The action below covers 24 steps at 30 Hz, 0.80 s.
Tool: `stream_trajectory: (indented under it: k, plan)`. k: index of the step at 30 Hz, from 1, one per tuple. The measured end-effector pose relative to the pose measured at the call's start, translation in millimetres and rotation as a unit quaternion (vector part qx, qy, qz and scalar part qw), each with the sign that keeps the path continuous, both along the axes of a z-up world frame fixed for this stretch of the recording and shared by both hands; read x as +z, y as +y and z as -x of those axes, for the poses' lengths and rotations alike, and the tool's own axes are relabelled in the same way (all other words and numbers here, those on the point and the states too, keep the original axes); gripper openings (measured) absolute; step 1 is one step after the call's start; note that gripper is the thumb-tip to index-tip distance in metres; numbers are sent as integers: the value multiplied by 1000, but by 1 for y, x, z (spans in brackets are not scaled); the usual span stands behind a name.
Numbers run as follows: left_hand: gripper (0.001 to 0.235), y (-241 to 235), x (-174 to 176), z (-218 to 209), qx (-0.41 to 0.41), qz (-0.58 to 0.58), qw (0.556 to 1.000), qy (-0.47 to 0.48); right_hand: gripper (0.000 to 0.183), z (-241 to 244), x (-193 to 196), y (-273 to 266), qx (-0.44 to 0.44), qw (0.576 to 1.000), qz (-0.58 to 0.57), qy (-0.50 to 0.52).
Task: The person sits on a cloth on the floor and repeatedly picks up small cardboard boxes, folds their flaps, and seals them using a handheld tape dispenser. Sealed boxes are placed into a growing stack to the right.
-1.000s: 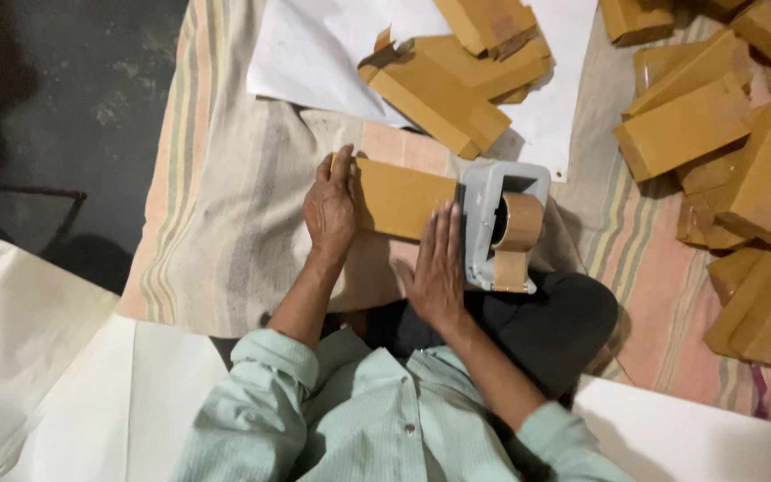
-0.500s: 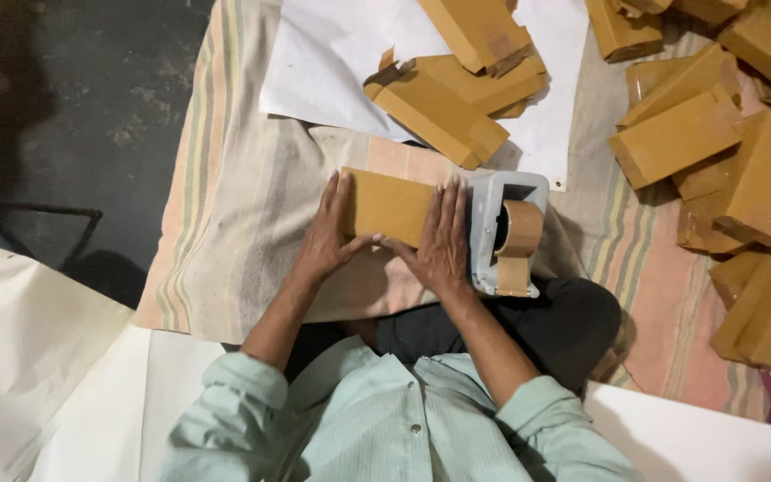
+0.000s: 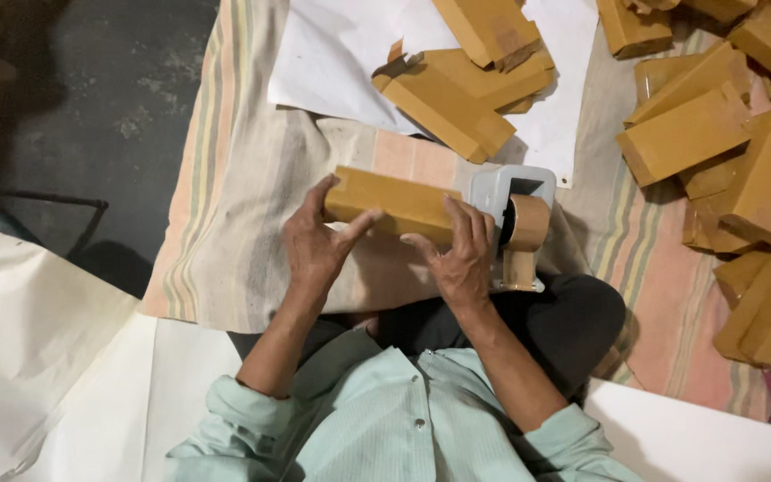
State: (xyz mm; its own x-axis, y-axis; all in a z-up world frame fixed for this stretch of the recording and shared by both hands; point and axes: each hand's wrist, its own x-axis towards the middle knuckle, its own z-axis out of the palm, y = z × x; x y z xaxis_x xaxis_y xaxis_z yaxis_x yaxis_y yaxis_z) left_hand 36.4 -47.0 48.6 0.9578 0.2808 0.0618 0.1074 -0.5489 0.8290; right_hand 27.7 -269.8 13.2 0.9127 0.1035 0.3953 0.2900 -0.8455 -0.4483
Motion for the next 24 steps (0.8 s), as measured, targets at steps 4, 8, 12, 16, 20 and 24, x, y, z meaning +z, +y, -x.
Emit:
stream_trajectory:
  k: [4,8,12,16,20,24]
  plan:
    - [53,-1,15,-28,52,-172,983,38,67,-23,29,5,-58,995,-68,50]
    - [59,-6,-26,-68,22,-262,956,130,58,-60,10,18,-112,990,-42,77]
    - [55,-19,-71,-67,2,-237,971,10,46,-81,-27,29,-67,995,66,-24]
    - [81,-26,-86,-54,-118,-234,964,-45,32,-80,-56,18,-26,999,33,-24]
    - [79,-57,-83,-54,-208,-353,911,-49,22,-84,-62,14,-35,996,-79,-10]
    - [70,-72,-87,-59,-235,-380,886,-120,14,-84,-54,12,-33,990,-136,1]
